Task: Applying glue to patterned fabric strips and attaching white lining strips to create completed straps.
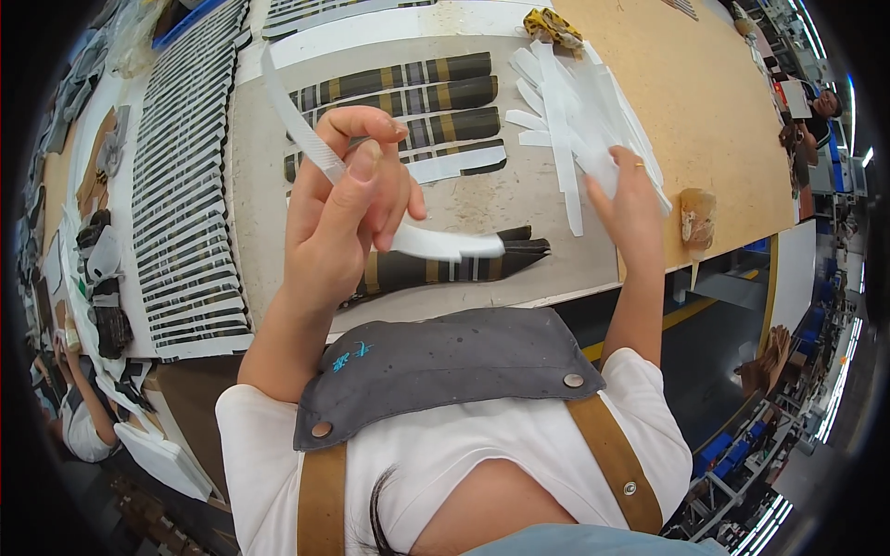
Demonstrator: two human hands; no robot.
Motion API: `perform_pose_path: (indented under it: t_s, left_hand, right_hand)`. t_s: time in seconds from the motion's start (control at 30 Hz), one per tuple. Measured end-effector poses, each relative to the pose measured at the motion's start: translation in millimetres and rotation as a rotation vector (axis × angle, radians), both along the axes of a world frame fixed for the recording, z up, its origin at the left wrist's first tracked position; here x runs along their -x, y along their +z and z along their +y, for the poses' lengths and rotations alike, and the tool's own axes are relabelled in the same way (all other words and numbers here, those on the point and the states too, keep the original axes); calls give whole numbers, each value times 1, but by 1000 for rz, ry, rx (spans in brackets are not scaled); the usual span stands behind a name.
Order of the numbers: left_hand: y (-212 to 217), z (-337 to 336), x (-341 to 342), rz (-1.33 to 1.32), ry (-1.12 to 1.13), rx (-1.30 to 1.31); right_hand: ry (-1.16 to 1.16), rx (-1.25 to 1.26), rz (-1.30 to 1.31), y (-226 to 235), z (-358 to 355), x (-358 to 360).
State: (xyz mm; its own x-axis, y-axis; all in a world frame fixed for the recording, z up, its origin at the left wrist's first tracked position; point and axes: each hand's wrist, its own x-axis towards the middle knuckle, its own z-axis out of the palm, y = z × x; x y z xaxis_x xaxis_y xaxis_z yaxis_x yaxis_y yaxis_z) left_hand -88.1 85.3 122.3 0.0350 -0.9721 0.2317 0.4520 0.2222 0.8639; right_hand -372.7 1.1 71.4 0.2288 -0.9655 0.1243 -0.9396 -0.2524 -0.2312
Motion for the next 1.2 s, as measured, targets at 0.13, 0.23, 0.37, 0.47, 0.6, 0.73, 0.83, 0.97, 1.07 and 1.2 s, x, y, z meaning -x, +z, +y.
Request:
perform_pose_path:
  t_s: [0.13, 0.23, 0.37, 0.47, 0.6, 0.73, 0.83, 0.97, 1.07, 1.2]
  left_hand:
    - [-9, -9, 9, -34, 106, 63]
    - [-13, -16, 15, -42, 141, 111]
    - [-14, -24, 3, -59, 237, 136]
    - [-32, -20, -24, -88, 354, 79]
    - [-67, -9, -64, -592, 492, -234]
    - [-73, -6, -78, -600, 430, -546]
    - [-87, -5, -86, -821, 554, -553]
    - [-95, -3, -86, -1078, 650, -507]
    - [-96, -5, -86, -1177, 637, -501]
    - [-98, -5, -86, -1203, 640, -472]
  right_hand:
    - [277, 185, -170, 24, 3, -44]
    - [630, -294, -721, 32, 13, -99]
    - [683, -997, -1048, 25, 0, -128]
    - [539, -1028, -858, 25, -23, -134]
    - [593, -620, -614, -2, -49, -142]
    - [614, -488, -464, -21, -63, -155]
    - [597, -538, -340, -24, -65, -165]
    - [614, -537, -247, -29, -66, -174]
    - [638, -473, -181, -34, -66, -177]
    - [676, -431, -176, -35, -68, -176]
